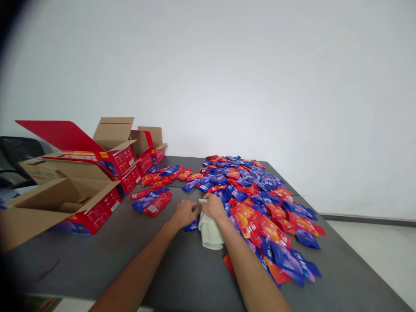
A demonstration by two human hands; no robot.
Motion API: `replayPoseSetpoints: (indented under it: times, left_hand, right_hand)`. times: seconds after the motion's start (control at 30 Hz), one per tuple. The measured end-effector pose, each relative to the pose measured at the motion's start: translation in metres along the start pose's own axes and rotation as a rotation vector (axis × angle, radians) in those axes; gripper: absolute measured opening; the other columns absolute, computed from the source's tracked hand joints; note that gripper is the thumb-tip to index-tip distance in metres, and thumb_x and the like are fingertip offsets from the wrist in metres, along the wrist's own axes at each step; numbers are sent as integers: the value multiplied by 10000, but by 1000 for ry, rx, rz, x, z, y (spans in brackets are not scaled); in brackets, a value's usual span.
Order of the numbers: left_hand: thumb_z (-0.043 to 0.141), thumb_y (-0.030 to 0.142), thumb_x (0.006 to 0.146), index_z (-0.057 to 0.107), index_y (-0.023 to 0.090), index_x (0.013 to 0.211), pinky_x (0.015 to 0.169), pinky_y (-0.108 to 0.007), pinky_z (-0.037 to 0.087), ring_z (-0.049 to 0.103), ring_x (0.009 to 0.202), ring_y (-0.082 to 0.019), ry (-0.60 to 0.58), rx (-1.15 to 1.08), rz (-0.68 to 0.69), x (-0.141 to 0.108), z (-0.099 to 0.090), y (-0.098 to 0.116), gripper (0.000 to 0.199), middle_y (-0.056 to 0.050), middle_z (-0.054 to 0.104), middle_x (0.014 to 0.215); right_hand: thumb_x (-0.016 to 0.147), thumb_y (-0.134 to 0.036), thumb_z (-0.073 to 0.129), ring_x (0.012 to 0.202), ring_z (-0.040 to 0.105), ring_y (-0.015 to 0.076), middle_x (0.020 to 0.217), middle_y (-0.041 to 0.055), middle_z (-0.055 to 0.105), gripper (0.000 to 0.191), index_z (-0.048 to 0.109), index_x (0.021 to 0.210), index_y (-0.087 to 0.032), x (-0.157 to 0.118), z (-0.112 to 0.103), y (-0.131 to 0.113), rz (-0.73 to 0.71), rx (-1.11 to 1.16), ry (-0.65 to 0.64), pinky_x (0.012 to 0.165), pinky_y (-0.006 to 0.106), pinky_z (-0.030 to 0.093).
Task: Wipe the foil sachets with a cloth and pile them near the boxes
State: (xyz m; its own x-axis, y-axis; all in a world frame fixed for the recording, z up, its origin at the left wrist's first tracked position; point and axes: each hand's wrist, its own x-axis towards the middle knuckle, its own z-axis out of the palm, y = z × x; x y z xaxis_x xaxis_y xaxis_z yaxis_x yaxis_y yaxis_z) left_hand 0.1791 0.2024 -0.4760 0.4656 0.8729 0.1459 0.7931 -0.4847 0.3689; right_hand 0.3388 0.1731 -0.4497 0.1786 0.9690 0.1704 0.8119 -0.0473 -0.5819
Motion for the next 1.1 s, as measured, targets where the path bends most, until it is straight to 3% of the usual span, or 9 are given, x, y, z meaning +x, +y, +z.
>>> replayPoseSetpoints:
  times: [0.17, 0.3, 0.5, 0.77, 0.93, 1.1]
  left_hand:
    - [624, 281, 691, 763, 211, 908, 810, -417, 449, 621, 997, -360, -93, -85, 45, 3, 3, 10, 267, -152, 713, 1009]
    - [607, 169, 630, 751, 193, 894, 745, -339, 431, 641, 859, -285, -164, -233, 46, 6, 1, 12, 301, -105, 726, 875]
    - [602, 91, 594, 715, 182, 710, 627, -265, 383, 598, 659, -184, -212, -371, 14, 10, 0, -2, 186, -22, 656, 645]
    - [586, 89, 665, 664, 162, 772, 584, -240, 383, 591, 654, -158, -93, -556, -144, 12, -2, -26, 151, -42, 682, 746]
    - [572, 148, 713, 597, 182, 772, 535, -223, 351, 521, 580, -122, -51, -833, -236, 5, -8, -26, 73, 6, 599, 674]
    - [549, 155, 697, 579, 186, 885, 488, -210, 321, 479, 507, -103, -43, -1123, -276, 2, -20, -19, 192, 41, 548, 620]
  right_hand:
    - [808, -259, 672, 911, 700, 221, 965, 63, 753, 174, 722, 969, -216, -9, -2, 21, -7, 3, 53, 814, 290, 487]
    - [834, -267, 656, 1025, 674, 238, 1074, 81, 730, 237, 704, 1061, -219, -18, 4, 26, -33, 13, 107, 913, 326, 482]
    - [848, -256, 644, 988, 668, 234, 1038, 78, 717, 199, 704, 1035, -222, -29, 9, 24, -185, 97, 281, 911, 352, 512]
    - [909, -260, 599, 991, 649, 220, 1045, 70, 701, 180, 706, 1052, -243, -37, 4, 9, -331, 253, 403, 928, 375, 528]
    - [937, -259, 581, 997, 647, 206, 1050, 69, 696, 186, 709, 1072, -247, -41, 8, 1, -400, 301, 379, 933, 362, 533]
    - [947, -273, 574, 989, 650, 209, 1060, 82, 689, 196, 714, 1082, -243, -42, 11, 2, -405, 318, 385, 920, 370, 544]
